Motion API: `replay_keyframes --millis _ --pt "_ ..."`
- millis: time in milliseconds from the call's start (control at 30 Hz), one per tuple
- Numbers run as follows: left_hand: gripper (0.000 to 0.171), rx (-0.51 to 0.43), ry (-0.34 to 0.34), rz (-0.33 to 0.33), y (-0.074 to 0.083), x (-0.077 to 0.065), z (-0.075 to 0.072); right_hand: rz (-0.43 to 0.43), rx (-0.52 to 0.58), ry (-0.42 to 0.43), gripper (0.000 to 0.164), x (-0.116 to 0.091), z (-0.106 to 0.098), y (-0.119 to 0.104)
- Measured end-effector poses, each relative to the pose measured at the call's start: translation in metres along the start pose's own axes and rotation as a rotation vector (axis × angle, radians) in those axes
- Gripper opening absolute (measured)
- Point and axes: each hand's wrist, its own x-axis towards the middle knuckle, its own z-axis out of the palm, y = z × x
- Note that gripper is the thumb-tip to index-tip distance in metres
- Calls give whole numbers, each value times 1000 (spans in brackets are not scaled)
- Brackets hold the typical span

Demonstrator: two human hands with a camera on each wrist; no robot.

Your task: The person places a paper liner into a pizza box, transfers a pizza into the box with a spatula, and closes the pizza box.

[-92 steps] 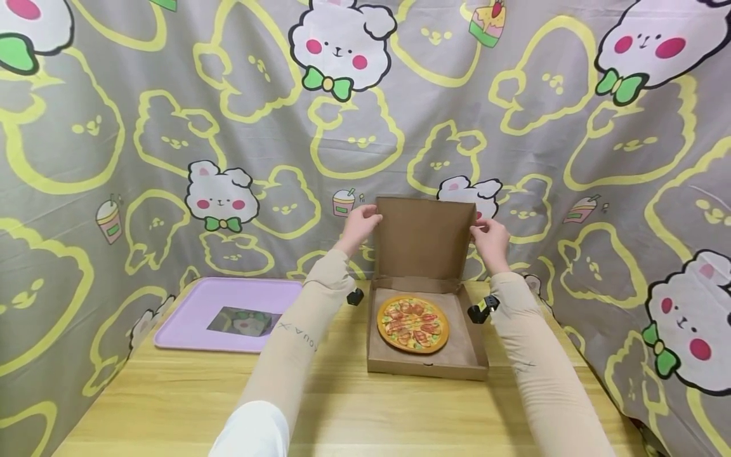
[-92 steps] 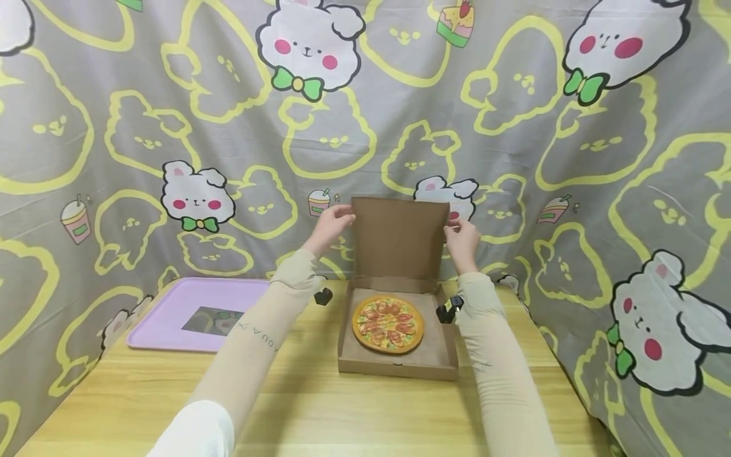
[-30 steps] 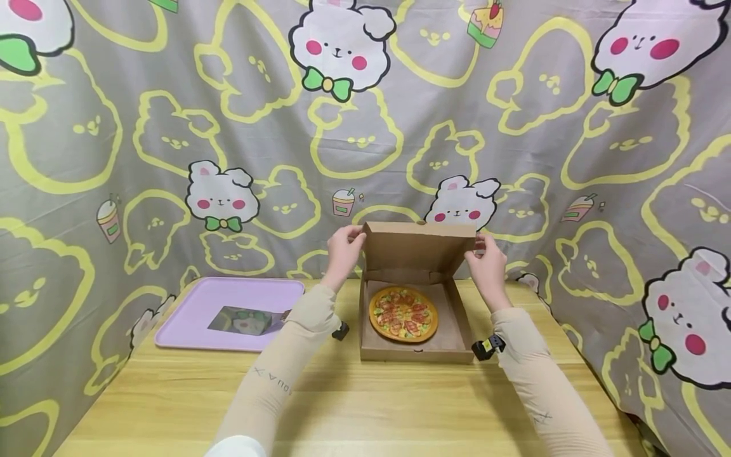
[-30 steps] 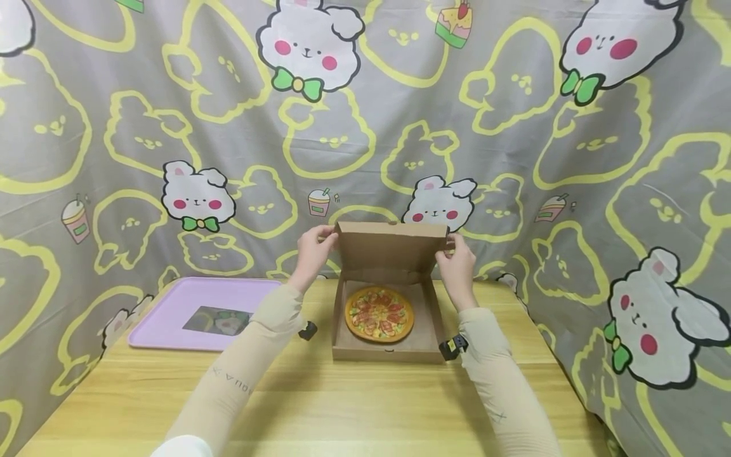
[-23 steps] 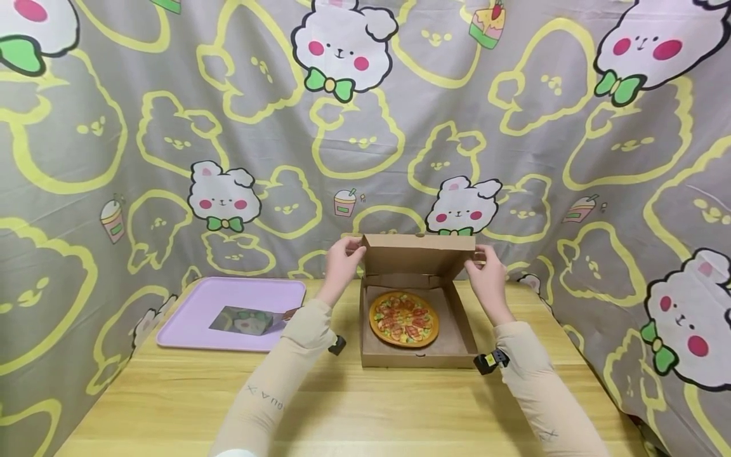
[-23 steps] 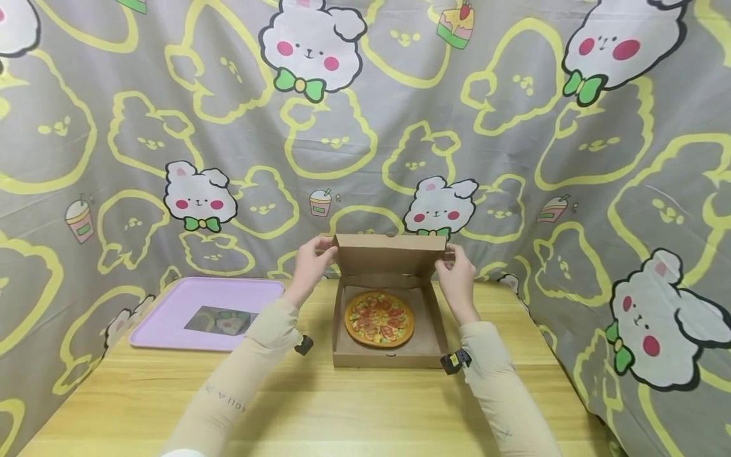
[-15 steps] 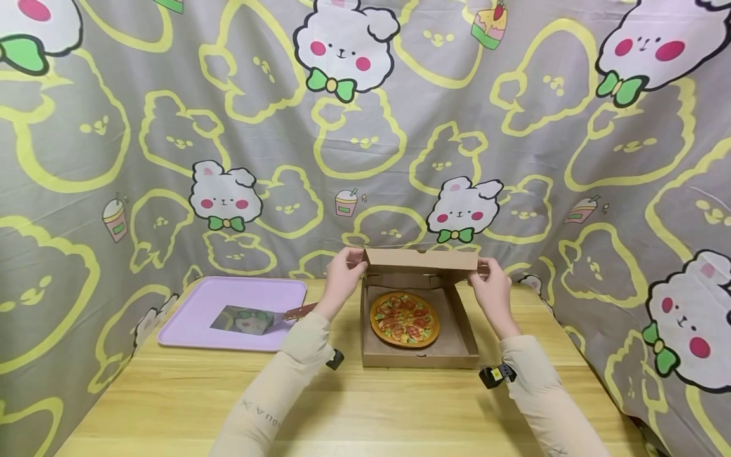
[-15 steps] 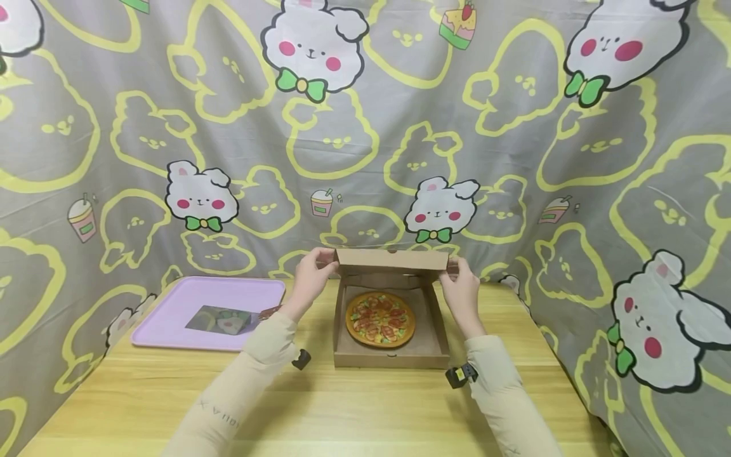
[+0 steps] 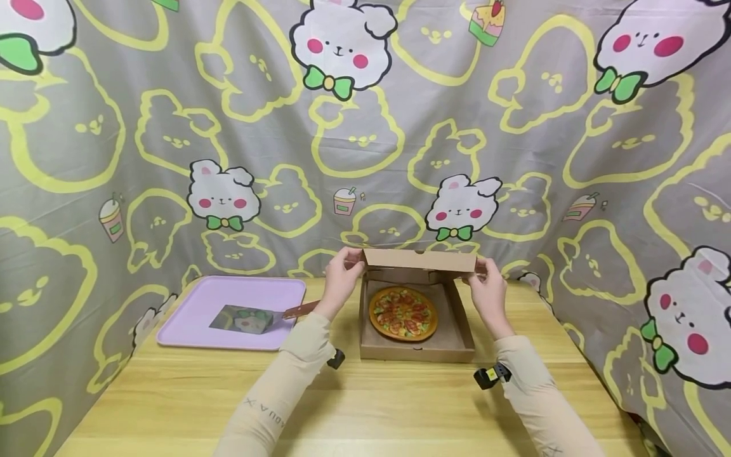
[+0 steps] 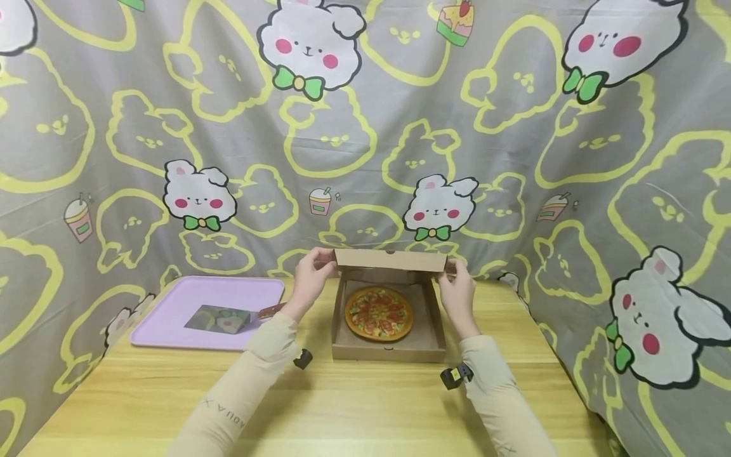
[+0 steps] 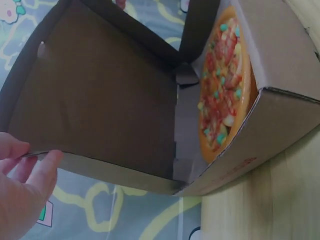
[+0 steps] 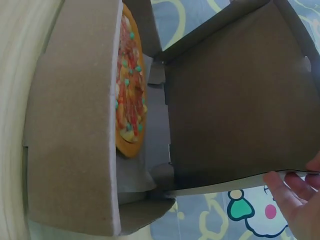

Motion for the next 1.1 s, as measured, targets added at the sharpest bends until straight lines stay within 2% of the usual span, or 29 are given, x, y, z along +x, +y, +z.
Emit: replay_keyframes --millis 233,433,567,733,933,1100 --pt "22 -79 21 20 -2 4 0 -12 15 16 24 3 1 -4" --pt "24 -42 1 6 -10 -6 -2 -19 -46 -27 21 -6 -5 1" --pt "25 -17 -41 -30 -14 -17 -7 4 -86 -88 21 -16 -14 9" --pt "27 12 -84 -42 -15 -29 -12 -8 -136 -188 24 -24 -25 15" --pt "25 79 -105 -52 -16 -42 -15 -25 -219 -275 23 -29 -38 16" --pt "25 70 -112 -67 -18 -53 -16 -42 -247 -389 25 -32 -47 19"
